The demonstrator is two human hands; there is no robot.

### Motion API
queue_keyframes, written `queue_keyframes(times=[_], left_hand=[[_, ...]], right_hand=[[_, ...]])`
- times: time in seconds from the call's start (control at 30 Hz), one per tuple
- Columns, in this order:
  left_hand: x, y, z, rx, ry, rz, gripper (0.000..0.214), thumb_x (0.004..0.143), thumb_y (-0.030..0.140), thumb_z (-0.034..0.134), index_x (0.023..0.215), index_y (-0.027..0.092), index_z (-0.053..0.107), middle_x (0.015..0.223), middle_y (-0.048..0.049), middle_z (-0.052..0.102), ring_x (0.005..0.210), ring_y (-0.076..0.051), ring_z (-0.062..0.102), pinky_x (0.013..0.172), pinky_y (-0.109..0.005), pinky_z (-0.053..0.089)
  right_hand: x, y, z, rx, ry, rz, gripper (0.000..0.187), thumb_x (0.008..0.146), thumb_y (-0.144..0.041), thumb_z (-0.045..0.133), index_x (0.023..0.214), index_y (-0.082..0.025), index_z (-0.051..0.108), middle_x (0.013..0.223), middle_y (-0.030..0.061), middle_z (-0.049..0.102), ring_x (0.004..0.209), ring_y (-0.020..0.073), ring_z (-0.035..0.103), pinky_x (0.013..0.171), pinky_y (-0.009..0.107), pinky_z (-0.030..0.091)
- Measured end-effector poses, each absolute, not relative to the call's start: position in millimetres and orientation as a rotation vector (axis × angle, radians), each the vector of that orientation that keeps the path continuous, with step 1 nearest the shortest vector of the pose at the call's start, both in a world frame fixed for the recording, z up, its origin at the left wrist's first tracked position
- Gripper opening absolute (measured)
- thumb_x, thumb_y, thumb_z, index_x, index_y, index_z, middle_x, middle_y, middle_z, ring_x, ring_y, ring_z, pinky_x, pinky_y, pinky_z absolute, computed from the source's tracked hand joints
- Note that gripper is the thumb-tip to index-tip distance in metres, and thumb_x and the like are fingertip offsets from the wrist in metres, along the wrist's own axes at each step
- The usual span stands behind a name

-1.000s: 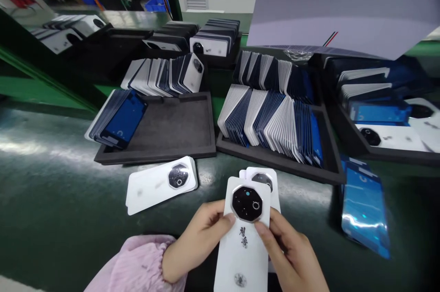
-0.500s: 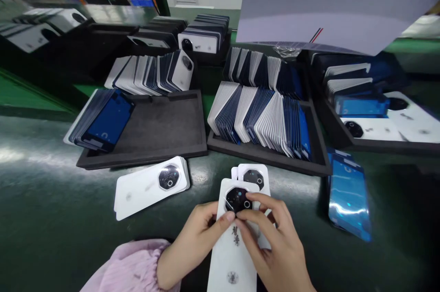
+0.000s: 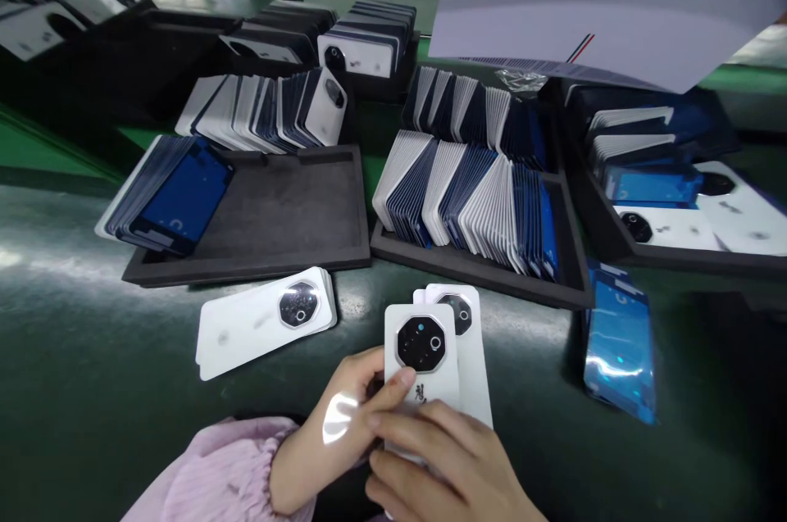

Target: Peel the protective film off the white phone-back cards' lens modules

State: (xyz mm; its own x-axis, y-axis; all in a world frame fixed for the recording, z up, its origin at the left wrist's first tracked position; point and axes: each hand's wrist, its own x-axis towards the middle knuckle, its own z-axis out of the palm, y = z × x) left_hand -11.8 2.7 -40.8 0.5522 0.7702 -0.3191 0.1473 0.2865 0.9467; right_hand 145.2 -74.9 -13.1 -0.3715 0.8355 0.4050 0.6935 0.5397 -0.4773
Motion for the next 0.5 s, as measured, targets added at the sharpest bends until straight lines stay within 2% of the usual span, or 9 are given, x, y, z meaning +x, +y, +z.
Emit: queue_keyframes(times=[0.07,0.13,0.2,0.27,0.37,0.43,0.5], left_hand=[[-14,3,-36,1.235,0.929,0.55,0.035,0.105,0.044,0.059,0.086,0.017,0.071,0.085,-0.0027,0.069,0.081,-0.02,0.06,0.073,-0.027,0.048],[-17,4,-32,1.238,0.913,0.594,0.038,0.104,0.046,0.059,0.083,0.017,0.071,0.083,-0.003,0.067,0.077,-0.019,0.059,0.069,-0.026,0.048],[-20,4,-29,1.238,0.9,0.632,0.041,0.104,0.049,0.059,0.081,0.017,0.071,0.079,-0.0022,0.064,0.069,-0.017,0.054,0.061,-0.025,0.045],[-23,3,-28,1.243,0.889,0.659,0.042,0.104,0.049,0.06,0.079,0.017,0.071,0.078,-0.0019,0.062,0.067,-0.016,0.053,0.059,-0.024,0.044],[-28,2,-25,1.273,0.842,0.711,0.039,0.106,0.045,0.058,0.082,0.02,0.077,0.085,-0.0036,0.069,0.077,-0.019,0.062,0.07,-0.026,0.052],[-30,2,-21,1.3,0.747,0.761,0.037,0.108,0.044,0.055,0.094,0.025,0.083,0.097,-0.0056,0.075,0.087,-0.022,0.07,0.082,-0.029,0.057],[-31,4,-16,1.307,0.645,0.796,0.036,0.109,0.045,0.052,0.109,0.029,0.084,0.107,-0.0073,0.078,0.094,-0.025,0.074,0.088,-0.033,0.06]], right_hand=[[150,-81,-22,-1.394,-1.91,0.276,0.013,0.104,-0.04,0.065,0.109,-0.028,0.068,0.101,0.0033,0.083,0.084,0.022,0.078,0.077,0.034,0.065],[159,-84,-28,-1.571,-1.599,0.363,0.021,0.098,-0.042,0.071,0.113,-0.029,0.065,0.1,0.0066,0.074,0.078,0.0209,0.073,0.065,0.031,0.063],[164,-82,-28,-1.657,-1.38,0.605,0.018,0.097,-0.038,0.071,0.112,-0.029,0.064,0.091,0.0037,0.068,0.065,0.0172,0.065,0.05,0.025,0.055],[163,-77,-23,-1.644,-1.271,0.909,0.01,0.101,-0.038,0.066,0.102,-0.029,0.071,0.077,0.0003,0.069,0.058,0.016,0.062,0.048,0.023,0.051],[154,-68,-14,-1.581,-1.17,1.147,0.031,0.101,-0.049,0.063,0.088,-0.029,0.082,0.067,0.0013,0.073,0.057,0.0183,0.065,0.053,0.026,0.053],[149,-65,-10,-1.563,-1.125,1.171,0.037,0.098,-0.059,0.063,0.092,-0.031,0.087,0.065,0.0022,0.073,0.055,0.0193,0.065,0.053,0.027,0.053],[147,-66,-10,-1.552,-1.082,1.204,0.039,0.097,-0.063,0.063,0.094,-0.034,0.089,0.062,0.0018,0.073,0.052,0.0188,0.065,0.049,0.026,0.051]])
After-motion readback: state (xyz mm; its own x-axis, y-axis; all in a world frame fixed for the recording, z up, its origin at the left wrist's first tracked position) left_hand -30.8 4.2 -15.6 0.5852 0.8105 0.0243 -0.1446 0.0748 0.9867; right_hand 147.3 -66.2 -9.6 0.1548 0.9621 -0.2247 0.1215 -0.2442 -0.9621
